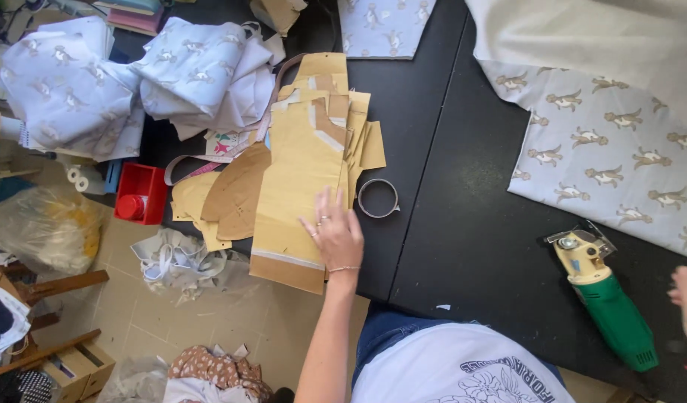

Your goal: The person places a cardboard pattern on a piece of patterned fabric and traces its outline with a blue pen. They then use a green electric rotary cutter to cut the fabric along the traced lines. The person repeats this process for a second piece of fabric.

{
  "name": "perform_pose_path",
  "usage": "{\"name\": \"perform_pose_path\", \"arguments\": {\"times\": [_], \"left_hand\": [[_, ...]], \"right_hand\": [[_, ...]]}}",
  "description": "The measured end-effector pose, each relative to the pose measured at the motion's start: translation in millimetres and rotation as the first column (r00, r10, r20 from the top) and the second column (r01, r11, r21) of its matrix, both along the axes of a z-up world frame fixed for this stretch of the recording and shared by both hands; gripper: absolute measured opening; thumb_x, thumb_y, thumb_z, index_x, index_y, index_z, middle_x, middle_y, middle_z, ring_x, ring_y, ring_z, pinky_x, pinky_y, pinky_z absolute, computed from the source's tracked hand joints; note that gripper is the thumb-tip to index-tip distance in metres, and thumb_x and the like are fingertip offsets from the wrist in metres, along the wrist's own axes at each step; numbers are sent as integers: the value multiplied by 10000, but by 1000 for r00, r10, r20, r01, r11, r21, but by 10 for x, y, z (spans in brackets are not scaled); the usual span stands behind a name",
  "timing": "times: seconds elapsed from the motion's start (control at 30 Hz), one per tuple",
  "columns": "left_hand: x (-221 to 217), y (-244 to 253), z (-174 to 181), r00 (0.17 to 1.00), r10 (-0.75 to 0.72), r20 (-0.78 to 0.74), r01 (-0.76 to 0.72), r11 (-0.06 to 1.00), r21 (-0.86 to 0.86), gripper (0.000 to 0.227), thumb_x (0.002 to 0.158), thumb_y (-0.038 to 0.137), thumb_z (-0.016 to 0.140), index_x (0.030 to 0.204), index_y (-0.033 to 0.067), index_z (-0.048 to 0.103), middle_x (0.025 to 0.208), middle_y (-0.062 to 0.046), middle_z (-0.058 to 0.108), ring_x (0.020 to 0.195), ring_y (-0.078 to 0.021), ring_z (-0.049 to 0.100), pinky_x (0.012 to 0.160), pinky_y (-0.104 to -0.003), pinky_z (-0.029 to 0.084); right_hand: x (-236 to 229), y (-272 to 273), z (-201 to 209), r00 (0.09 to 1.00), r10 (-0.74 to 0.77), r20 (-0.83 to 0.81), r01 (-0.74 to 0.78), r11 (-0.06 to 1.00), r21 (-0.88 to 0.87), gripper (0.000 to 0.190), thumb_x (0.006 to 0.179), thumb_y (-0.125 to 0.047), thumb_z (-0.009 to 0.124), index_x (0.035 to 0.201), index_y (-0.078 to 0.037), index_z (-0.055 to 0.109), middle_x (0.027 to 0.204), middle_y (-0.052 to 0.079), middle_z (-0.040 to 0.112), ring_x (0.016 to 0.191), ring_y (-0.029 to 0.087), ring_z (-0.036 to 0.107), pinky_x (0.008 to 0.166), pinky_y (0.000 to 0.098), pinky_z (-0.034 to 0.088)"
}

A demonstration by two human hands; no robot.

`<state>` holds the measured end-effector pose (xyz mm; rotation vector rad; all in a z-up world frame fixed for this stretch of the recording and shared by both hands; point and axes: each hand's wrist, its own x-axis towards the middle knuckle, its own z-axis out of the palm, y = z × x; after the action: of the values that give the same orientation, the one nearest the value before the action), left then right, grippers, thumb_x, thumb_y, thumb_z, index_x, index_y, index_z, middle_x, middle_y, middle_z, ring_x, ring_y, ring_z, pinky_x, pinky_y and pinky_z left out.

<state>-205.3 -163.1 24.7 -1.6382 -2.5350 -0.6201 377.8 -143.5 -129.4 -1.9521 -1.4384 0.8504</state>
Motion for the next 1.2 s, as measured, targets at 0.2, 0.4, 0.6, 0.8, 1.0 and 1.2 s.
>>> {"name": "perform_pose_path", "arguments": {"times": [0.2,0.4,0.6,0.8,1.0,1.2], "left_hand": [[-634,-72,-212,982,186,-37,-185,894,-407,852,766,564,467,1374,112,78,1346,-258,171,1201,-456,228,879,-552,277],[-1056,-149,196,978,143,150,-108,969,-222,351,886,273,340,1153,136,521,655,-147,621,484,-320,564,437,-439,420],[-1433,-255,390,832,219,509,-200,975,-93,389,899,282,314,1115,34,521,568,-91,517,501,-221,478,519,-342,368],[-1414,-253,553,863,197,466,-179,980,-83,391,901,272,315,1128,23,513,775,-120,587,665,-259,541,612,-367,421],[-611,-1,1119,785,-11,620,-276,889,365,406,938,198,394,584,44,268,550,-22,233,605,-96,229,645,-267,362],[848,589,784,-201,-295,934,-388,900,201,127,889,124,427,1011,120,392,926,-91,564,724,-144,570,560,-276,501]], "right_hand": [[-2650,157,2210,985,100,-138,-94,994,46,209,1000,-166,533,861,-11,534,765,95,564,650,137,533,615,224,414],[-3275,161,2451,921,290,-261,-319,945,-75,345,897,-275,422,786,4,592,774,96,599,646,162,585,612,236,475],[-3281,154,2307,930,241,-278,-293,943,-160,336,898,-281,441,805,3,595,759,97,601,654,161,575,628,237,461],[-3325,169,2350,924,241,-296,-291,947,-135,310,890,-251,446,833,17,591,781,112,605,658,171,591,617,241,480],[-3423,202,2595,791,38,-610,-285,906,-314,578,692,-432,425,1105,-31,480,1154,156,573,887,320,653,697,363,550],[-3083,122,2364,617,190,-764,-233,971,53,555,795,-269,517,1264,-55,313,1266,184,407,1123,322,445,847,417,452]]}}
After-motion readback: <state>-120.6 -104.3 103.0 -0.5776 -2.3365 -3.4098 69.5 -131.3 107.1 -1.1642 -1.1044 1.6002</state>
